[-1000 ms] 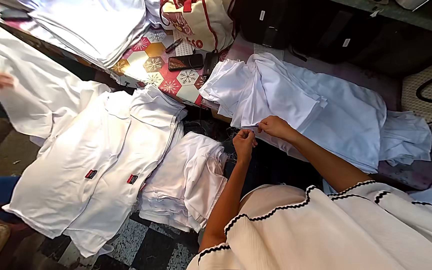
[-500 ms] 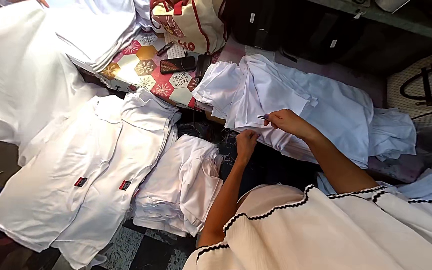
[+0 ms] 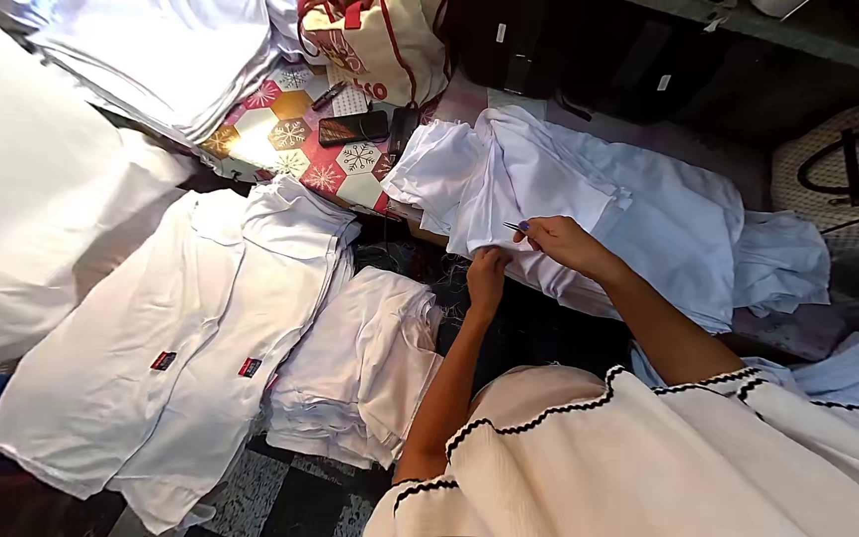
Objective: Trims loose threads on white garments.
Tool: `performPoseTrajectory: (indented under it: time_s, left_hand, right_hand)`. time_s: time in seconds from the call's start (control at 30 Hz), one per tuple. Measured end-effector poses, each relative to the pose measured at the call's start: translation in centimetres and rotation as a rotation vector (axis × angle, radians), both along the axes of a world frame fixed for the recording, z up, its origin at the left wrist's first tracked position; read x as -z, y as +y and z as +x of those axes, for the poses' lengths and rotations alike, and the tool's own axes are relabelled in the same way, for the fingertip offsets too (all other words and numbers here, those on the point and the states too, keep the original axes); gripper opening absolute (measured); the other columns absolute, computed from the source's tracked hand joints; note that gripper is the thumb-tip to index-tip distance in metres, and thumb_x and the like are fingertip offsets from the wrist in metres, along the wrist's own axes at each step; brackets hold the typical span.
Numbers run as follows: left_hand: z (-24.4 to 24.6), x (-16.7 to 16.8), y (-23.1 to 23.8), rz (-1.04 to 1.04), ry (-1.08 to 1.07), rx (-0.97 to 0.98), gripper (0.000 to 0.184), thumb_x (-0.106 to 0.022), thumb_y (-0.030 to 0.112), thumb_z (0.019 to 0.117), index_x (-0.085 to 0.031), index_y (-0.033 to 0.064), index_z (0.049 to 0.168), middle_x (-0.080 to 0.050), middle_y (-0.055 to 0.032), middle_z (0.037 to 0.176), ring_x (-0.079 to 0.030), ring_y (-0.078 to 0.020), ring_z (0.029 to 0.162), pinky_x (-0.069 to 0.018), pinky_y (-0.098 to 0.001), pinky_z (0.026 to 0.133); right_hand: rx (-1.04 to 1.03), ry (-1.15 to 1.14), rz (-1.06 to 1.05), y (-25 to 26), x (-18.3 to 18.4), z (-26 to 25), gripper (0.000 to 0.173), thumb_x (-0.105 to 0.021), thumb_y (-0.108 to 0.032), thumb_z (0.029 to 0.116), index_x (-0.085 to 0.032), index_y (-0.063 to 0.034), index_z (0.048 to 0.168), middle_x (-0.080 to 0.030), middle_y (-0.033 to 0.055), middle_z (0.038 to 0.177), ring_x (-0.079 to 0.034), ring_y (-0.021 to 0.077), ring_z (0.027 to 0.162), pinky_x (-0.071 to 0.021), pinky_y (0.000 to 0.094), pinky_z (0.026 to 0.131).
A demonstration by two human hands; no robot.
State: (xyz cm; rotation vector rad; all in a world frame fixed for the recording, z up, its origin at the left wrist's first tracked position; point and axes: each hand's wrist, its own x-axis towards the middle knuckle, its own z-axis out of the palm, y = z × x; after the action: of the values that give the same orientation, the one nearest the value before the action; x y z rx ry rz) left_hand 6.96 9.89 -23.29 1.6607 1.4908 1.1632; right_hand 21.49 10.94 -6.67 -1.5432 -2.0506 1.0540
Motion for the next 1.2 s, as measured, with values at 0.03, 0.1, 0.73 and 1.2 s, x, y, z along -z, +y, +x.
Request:
performPoseTrajectory:
  time_s: [0.03,0.1,0.73,1.2]
  left_hand:
    - [-1.1,0.4,-0.8,-0.004,-0.018,0.049,0.014,-0.066,0.005,0.0959,-0.074,-0.0062,0.097,-0.072,-0.0222,0.098,-0.072,-0.0337,0.089,-0.0589,-0.0502,0.084]
    - [-4.3,1.6,-3.3,-0.062,-0.016,0.086,0.016,-0.062,0.003,0.0966,-0.073,-0.0091,0.098,-0.073,-0.0208,0.093,-0.073,-0.0295,0.081,-0.0610,-0.0462,0.080]
    - [-1.0,0.5,-0.5,0.312,0.241,0.026,0.011,-0.067,0.003,0.0946,-0.075,-0.0033,0.091,-0.071,-0.0181,0.089,-0.073,-0.0318,0.082,-0.0603,-0.0454,0.071]
    - [-6.8,-6.4,-4.6,-0.461,0.252,0.306,0.026,-0.059,0.018,0.1026,-0.074,0.0003,0.113,-0.072,-0.0166,0.113,-0.070,-0.0293,0.103,-0.0527,-0.0509,0.094]
  right_hand:
    - [0.011,-0.003,-0.014,0.0,-0.1,0.7,0.043,-0.038,-0.031,0.1128,-0.071,-0.0059,0.106,-0.052,0.0056,0.068,-0.046,0.0172,0.056,-0.0402,0.0371,0.054]
    - [0.036,0.000,-0.044,0.0,0.4,2.2,0.042,-0.038,-0.030,0.1129,-0.072,-0.0058,0.108,-0.053,0.0039,0.069,-0.046,0.0136,0.058,-0.0405,0.0332,0.056]
    - [-0.070,-0.312,0.081,-0.4,5.9,0.6,0.011,-0.071,-0.009,0.0940,-0.075,0.0012,0.096,-0.070,0.0181,0.101,-0.068,0.0373,0.092,-0.0530,0.0608,0.080]
    - [0.014,-0.101,-0.092,-0.1,3.1,-0.1,0.037,-0.053,-0.033,0.1083,-0.070,0.0001,0.104,-0.062,0.0120,0.078,-0.059,0.0244,0.071,-0.0497,0.0461,0.070]
